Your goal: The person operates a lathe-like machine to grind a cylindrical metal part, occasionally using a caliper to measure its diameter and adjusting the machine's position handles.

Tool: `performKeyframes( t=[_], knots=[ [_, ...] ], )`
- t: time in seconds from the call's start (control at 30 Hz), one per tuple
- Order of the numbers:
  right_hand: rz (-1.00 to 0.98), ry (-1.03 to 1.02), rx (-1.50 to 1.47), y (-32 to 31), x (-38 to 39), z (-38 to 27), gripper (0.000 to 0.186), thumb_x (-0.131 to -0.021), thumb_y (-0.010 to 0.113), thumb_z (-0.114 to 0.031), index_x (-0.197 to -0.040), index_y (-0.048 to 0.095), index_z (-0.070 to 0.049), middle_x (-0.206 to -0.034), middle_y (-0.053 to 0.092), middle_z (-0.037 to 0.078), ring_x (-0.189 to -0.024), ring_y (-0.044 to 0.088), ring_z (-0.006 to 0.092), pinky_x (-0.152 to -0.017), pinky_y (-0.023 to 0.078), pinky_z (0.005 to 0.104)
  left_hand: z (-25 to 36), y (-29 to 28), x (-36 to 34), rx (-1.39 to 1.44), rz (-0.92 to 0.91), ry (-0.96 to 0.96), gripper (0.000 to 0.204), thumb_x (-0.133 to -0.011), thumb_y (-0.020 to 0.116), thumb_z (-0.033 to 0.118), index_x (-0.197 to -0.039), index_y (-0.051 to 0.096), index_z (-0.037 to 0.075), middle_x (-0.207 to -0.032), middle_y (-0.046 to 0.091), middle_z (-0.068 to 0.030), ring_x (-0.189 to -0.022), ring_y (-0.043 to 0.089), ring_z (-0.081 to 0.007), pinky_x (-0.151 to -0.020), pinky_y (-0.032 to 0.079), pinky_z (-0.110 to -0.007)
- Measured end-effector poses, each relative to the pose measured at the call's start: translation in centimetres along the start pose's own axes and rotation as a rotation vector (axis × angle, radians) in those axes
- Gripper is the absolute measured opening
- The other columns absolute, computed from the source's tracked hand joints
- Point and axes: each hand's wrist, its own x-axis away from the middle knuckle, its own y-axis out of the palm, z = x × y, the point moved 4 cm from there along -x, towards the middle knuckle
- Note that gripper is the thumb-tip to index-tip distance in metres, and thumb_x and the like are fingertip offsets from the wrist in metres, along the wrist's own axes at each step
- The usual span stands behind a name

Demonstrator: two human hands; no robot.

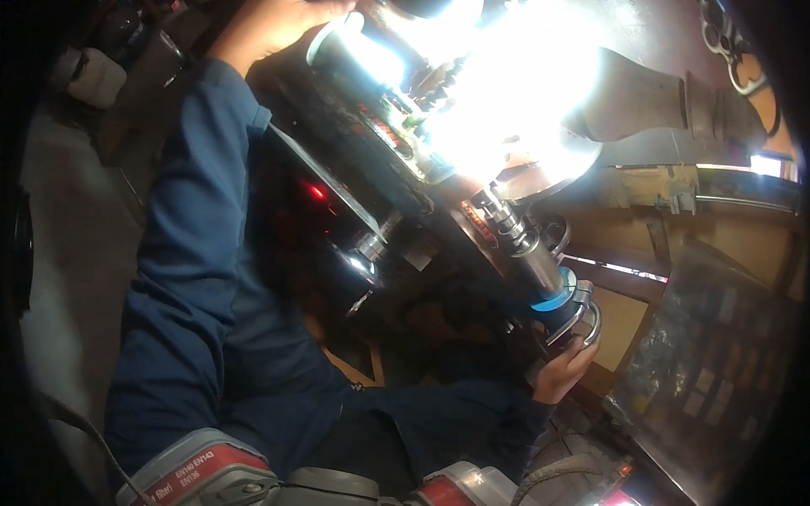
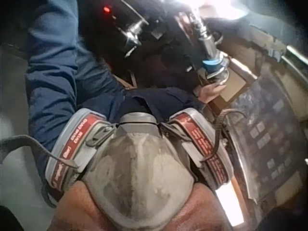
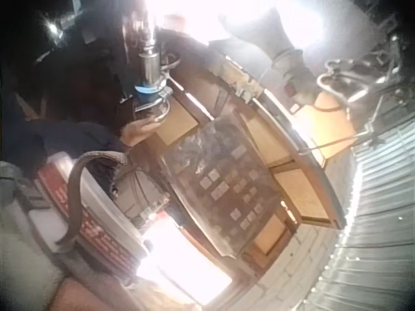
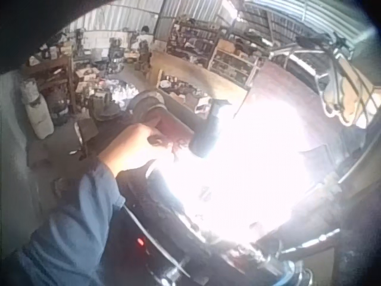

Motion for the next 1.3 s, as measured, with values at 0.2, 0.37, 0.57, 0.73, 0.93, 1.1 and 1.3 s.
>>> performKeyframes(
  t=[0.2, 0.37, 0.57, 0.73, 0.93, 1.1, 1.3],
  knots=[
    [-0.328, 0.168, -0.033, 0.6, -7.3, -1.0, 0.036, -0.100, 0.038, -0.017, -0.118, 0.059, 0.006, -0.104, 0.066, 0.014, -0.096, 0.063, 0.0226, -0.086, 0.048, 0.0342, -1.2, 0.0, 0.0, 0.125, 0.009, 0.076, 0.027, -0.078, 0.069, 0.029, -0.084, 0.072, 0.003, -0.081, 0.069, -0.0189, -0.079, 0.068, -0.0309, -0.073, 0.051, -0.038],
    [-0.717, 0.363, -0.253, 2.2, -10.9, 1.0, 0.030, -0.094, 0.050, -0.022, -0.091, 0.071, 0.000, -0.078, 0.064, 0.000, -0.066, 0.055, 0.0063, -0.060, 0.043, 0.0223, -2.1, 0.5, -0.3, 0.079, 0.118, 0.168, 0.027, -0.080, 0.068, 0.031, -0.089, 0.074, 0.006, -0.086, 0.069, -0.0208, -0.083, 0.068, -0.0346, -0.079, 0.051, -0.040],
    [-1.091, 0.399, -0.151, 5.6, -15.3, 6.8, 0.029, -0.093, 0.050, -0.022, -0.083, 0.070, -0.004, -0.075, 0.063, -0.002, -0.062, 0.053, 0.0067, -0.057, 0.042, 0.0235, -2.2, -1.8, 1.0, -0.035, 0.152, 0.038, 0.042, -0.079, 0.069, 0.038, -0.093, 0.070, -0.001, -0.087, 0.067, -0.0248, -0.086, 0.067, -0.0386, -0.078, 0.052, -0.044],
    [-1.149, 0.342, -0.073, 6.1, -15.0, 5.4, 0.028, -0.092, 0.048, -0.017, -0.082, 0.070, -0.003, -0.077, 0.065, 0.000, -0.065, 0.056, 0.0079, -0.060, 0.045, 0.0252, -1.4, -1.5, 1.1, -0.024, 0.090, 0.031, 0.046, -0.079, 0.070, 0.041, -0.088, 0.069, -0.004, -0.086, 0.067, -0.0255, -0.084, 0.067, -0.0392, -0.076, 0.053, -0.046],
    [-1.115, 0.399, -0.083, 5.4, -15.0, 4.9, 0.027, -0.092, 0.048, -0.017, -0.085, 0.070, -0.002, -0.080, 0.067, 0.000, -0.067, 0.058, 0.0085, -0.062, 0.047, 0.0261, -2.8, -0.2, 0.4, -0.072, 0.260, 0.188, 0.055, -0.079, 0.069, 0.048, -0.085, 0.068, -0.007, -0.094, 0.065, -0.0302, -0.083, 0.066, -0.0409, -0.076, 0.052, -0.047],
    [-1.101, 0.444, -0.145, 5.5, -14.9, 5.2, 0.027, -0.093, 0.049, -0.017, -0.088, 0.070, -0.002, -0.083, 0.068, 0.001, -0.069, 0.059, 0.0089, -0.064, 0.048, 0.0268, -2.7, -0.6, 0.9, -0.074, 0.321, 0.192, 0.058, -0.078, 0.070, 0.049, -0.088, 0.068, -0.009, -0.090, 0.066, -0.0291, -0.084, 0.066, -0.0405, -0.077, 0.052, -0.046],
    [-0.987, 0.281, -0.069, 3.7, -13.4, 3.7, 0.029, -0.093, 0.047, -0.015, -0.098, 0.070, 0.002, -0.088, 0.070, 0.004, -0.073, 0.062, 0.0113, -0.066, 0.050, 0.0287, -2.2, -0.5, 0.4, 0.073, 0.147, 0.078, 0.055, -0.076, 0.073, 0.047, -0.090, 0.069, -0.007, -0.086, 0.067, -0.0277, -0.085, 0.067, -0.0395, -0.079, 0.052, -0.045]
  ],
)
